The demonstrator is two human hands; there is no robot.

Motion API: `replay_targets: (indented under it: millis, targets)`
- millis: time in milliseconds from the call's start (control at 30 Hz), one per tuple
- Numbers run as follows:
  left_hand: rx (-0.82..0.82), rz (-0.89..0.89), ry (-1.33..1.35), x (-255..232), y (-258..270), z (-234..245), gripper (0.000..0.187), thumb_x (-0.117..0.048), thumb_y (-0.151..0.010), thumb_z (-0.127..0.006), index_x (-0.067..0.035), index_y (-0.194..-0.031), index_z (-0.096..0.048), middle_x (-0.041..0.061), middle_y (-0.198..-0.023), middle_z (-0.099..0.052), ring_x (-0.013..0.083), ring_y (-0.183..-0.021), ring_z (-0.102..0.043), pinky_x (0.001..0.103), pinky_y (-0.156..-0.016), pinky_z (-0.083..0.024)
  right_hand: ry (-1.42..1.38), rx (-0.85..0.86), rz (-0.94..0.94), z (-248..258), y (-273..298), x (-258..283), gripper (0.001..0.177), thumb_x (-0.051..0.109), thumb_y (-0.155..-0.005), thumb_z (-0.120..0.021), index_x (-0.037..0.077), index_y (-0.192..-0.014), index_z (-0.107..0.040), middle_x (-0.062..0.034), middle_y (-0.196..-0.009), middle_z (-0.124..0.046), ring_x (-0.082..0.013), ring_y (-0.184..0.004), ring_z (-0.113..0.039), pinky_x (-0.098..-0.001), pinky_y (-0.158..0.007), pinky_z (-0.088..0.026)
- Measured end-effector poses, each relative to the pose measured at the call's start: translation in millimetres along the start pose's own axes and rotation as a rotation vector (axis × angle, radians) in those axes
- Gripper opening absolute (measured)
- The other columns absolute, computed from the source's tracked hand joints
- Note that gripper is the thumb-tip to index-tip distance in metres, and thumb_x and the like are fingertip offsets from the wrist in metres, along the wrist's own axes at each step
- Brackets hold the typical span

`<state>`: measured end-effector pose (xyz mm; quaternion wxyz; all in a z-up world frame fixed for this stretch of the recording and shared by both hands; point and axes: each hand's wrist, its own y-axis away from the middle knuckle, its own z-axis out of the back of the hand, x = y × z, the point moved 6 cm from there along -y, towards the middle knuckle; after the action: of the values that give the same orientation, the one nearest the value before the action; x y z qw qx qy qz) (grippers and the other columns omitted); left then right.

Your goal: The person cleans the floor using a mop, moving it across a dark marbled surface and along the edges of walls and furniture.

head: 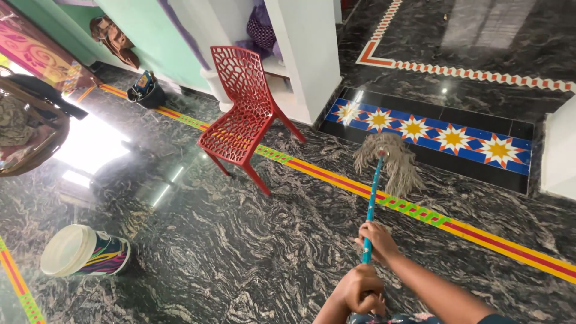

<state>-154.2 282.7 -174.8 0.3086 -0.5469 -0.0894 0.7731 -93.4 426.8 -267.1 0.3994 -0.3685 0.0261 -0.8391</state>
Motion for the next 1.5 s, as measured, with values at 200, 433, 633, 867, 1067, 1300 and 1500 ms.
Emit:
replay_targets:
  millis: [200,433,633,867,1067,1300,1500]
  targets:
    - [0.038,0.029,-0.045,10,10,-12,0.010,-0.018,-0.072,-0.058,-0.008,-0.072,-0.057,0.012,-0.069,-0.053,0.0337,-0.069,-0.053,0.044,-0.073,-0.046,-0.051,0.049,-0.038,-17,10,-18,0.015,0.011,-0.073,-0.077,0.008,-0.081,-0.064,-0.0110,-0.097,-0.066,-0.0349,-0.103,-0.062,-0.0460,-0.093,-0.048]
    - [-0.087,0.034,-0.054,-57,0,37,0.009,-0.008,-0.070,-0.051,-0.003,-0.064,-0.046,0.013,-0.060,-0.048,0.0325,-0.057,-0.044,0.042,-0.065,-0.044,0.026,0.001,-0.188,-4,-4,51,0.027,0.028,-0.088,-0.075,0.008,-0.075,-0.062,-0.0115,-0.082,-0.065,-0.0320,-0.084,-0.064,-0.0433,-0.076,-0.052]
    - [-0.285,0.220,0.098,-160,28,119,0.014,-0.001,-0.075,-0.047,0.002,-0.064,-0.055,0.009,-0.059,-0.053,0.0188,-0.051,-0.047,0.037,-0.051,-0.037,0.018,-0.075,-0.058,20,-14,193,0.026,0.033,-0.084,-0.071,0.014,-0.069,-0.063,-0.0061,-0.072,-0.069,-0.0298,-0.075,-0.067,-0.0426,-0.066,-0.052]
    - [-0.260,0.143,0.078,-300,89,178,0.026,-0.012,-0.093,-0.057,-0.002,-0.069,-0.057,0.002,-0.060,-0.052,0.0142,-0.056,-0.050,0.034,-0.054,-0.039,-0.545,0.001,0.006,8,43,335,0.031,0.035,-0.069,-0.080,0.008,-0.075,-0.065,-0.0064,-0.058,-0.060,-0.0241,-0.052,-0.062,-0.0387,-0.050,-0.044]
    - [0.098,-0.208,0.215,-352,97,163,0.027,-0.018,-0.098,-0.062,-0.005,-0.075,-0.055,0.007,-0.069,-0.057,0.0225,-0.070,-0.062,0.036,-0.067,-0.047,-0.712,0.117,0.162,-51,109,346,0.024,0.024,-0.081,-0.081,0.011,-0.077,-0.062,-0.0053,-0.065,-0.055,-0.0205,-0.057,-0.056,-0.0355,-0.056,-0.040]
    - [-0.107,0.004,0.037,-325,118,153,0.031,-0.021,-0.100,-0.059,-0.003,-0.076,-0.055,0.009,-0.068,-0.055,0.0262,-0.068,-0.060,0.038,-0.069,-0.044,-0.432,-0.564,0.527,-50,115,346,0.036,0.007,-0.080,-0.086,0.011,-0.101,-0.057,-0.0091,-0.080,-0.062,-0.0258,-0.071,-0.064,-0.0377,-0.066,-0.050]
    - [0.084,0.209,0.026,-300,98,163,0.034,-0.024,-0.103,-0.057,-0.002,-0.077,-0.054,0.011,-0.068,-0.053,0.0294,-0.067,-0.059,0.039,-0.070,-0.042,-0.470,-0.446,0.584,-74,61,288,0.038,0.007,-0.084,-0.084,0.016,-0.089,-0.048,-0.0036,-0.066,-0.053,-0.0236,-0.056,-0.056,-0.0372,-0.055,-0.042]
